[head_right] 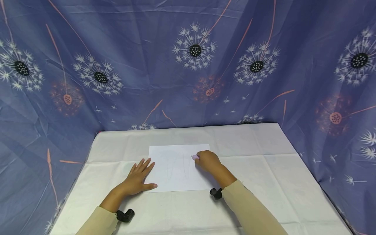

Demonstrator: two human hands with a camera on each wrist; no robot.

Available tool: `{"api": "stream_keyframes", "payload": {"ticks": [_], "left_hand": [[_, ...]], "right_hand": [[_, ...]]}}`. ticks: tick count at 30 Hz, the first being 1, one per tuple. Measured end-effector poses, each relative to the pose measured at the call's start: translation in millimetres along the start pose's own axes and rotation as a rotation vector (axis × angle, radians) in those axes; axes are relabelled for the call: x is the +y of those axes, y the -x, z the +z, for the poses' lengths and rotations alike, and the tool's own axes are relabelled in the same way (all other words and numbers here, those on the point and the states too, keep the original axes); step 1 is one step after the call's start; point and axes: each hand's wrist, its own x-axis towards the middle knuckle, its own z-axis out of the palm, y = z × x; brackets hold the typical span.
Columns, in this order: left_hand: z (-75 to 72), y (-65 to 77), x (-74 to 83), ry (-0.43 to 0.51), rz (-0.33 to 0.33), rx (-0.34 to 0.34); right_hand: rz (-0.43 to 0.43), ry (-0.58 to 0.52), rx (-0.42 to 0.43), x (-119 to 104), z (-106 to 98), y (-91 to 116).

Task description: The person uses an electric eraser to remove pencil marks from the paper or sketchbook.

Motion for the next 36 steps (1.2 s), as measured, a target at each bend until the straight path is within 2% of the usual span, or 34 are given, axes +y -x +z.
{"api": "stream_keyframes", "payload": {"ticks": [9, 16, 26, 31, 36], "left_hand": [[0.4, 0.5, -0.2, 0.006, 0.008, 0.010], [-0.5, 0.4, 0.6, -0.008, 0.003, 0.003], [-2.6, 0.1, 3.1, -0.004, -0.005, -0.016], [-2.5, 1.0, 3.3, 0.008, 0.017, 0.010], [1.0, 1.2, 0.2, 0.026, 0.032, 0.035]], "right_hand": [[0.008, 0.000, 0.031, -0.5, 1.0, -0.4], [0.003, -0.023, -0.021, -2.9, -0.6, 3.6], [0.017, -0.020, -0.007, -0.8, 0.1, 2.8], [-0.019, -0.033, -0.027, -2.4, -1.7, 6.6], [-0.025, -0.012, -0.002, -2.6, -1.5, 6.1]]}}
